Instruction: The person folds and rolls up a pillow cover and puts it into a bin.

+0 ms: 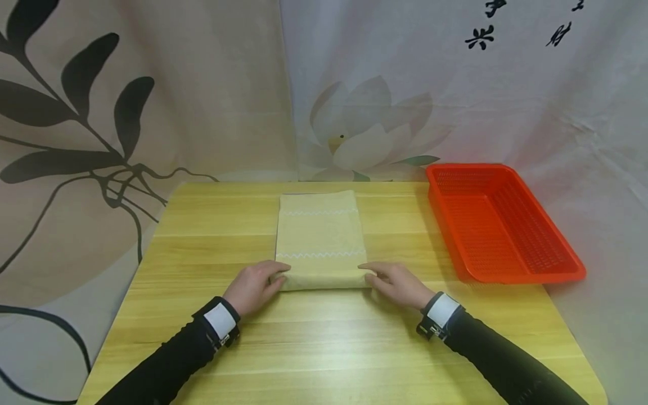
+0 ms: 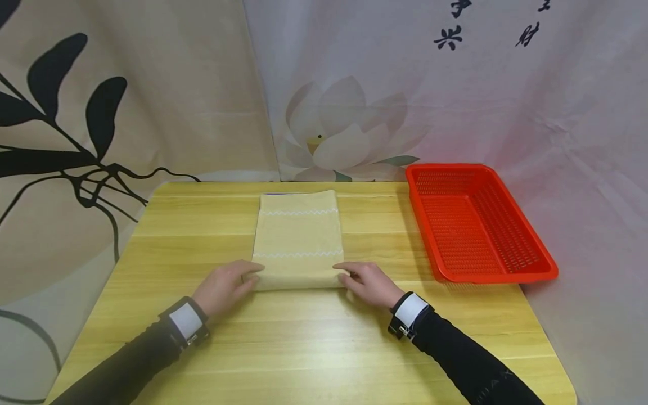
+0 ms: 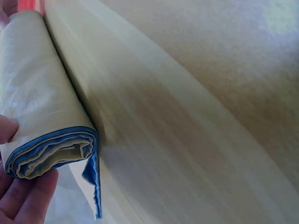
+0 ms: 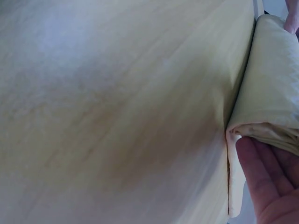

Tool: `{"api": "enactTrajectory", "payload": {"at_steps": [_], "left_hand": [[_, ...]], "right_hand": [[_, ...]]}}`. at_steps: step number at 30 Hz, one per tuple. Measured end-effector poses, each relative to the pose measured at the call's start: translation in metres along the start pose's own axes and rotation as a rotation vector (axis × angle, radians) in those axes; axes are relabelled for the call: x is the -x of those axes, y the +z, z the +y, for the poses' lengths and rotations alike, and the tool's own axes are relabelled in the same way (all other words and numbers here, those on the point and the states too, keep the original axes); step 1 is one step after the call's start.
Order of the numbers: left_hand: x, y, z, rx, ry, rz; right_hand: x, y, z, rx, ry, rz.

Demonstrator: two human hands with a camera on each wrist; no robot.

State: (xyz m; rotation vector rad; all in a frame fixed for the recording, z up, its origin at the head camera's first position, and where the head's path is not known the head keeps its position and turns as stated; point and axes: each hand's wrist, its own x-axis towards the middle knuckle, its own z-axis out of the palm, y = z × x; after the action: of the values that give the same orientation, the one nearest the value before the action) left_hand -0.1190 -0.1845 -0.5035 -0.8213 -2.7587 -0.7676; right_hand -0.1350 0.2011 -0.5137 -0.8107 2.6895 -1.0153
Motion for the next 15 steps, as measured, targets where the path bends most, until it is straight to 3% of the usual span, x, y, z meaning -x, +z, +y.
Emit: {"api": "enactTrajectory", "payload": {"at_steps": [11, 15], "left_hand": [[-0.0067, 0.0, -0.0047, 0.032, -0.057, -0.038], [-0.0089, -0.0008, -0.0051, 0.037, -0.08, -0.058]], "right_hand": [[-0.003, -0.0005, 0.0023, 0.019, -0.014, 0.016], [0.0007, -0.0004, -0.0004, 0.083, -0.053, 0.056]]}}
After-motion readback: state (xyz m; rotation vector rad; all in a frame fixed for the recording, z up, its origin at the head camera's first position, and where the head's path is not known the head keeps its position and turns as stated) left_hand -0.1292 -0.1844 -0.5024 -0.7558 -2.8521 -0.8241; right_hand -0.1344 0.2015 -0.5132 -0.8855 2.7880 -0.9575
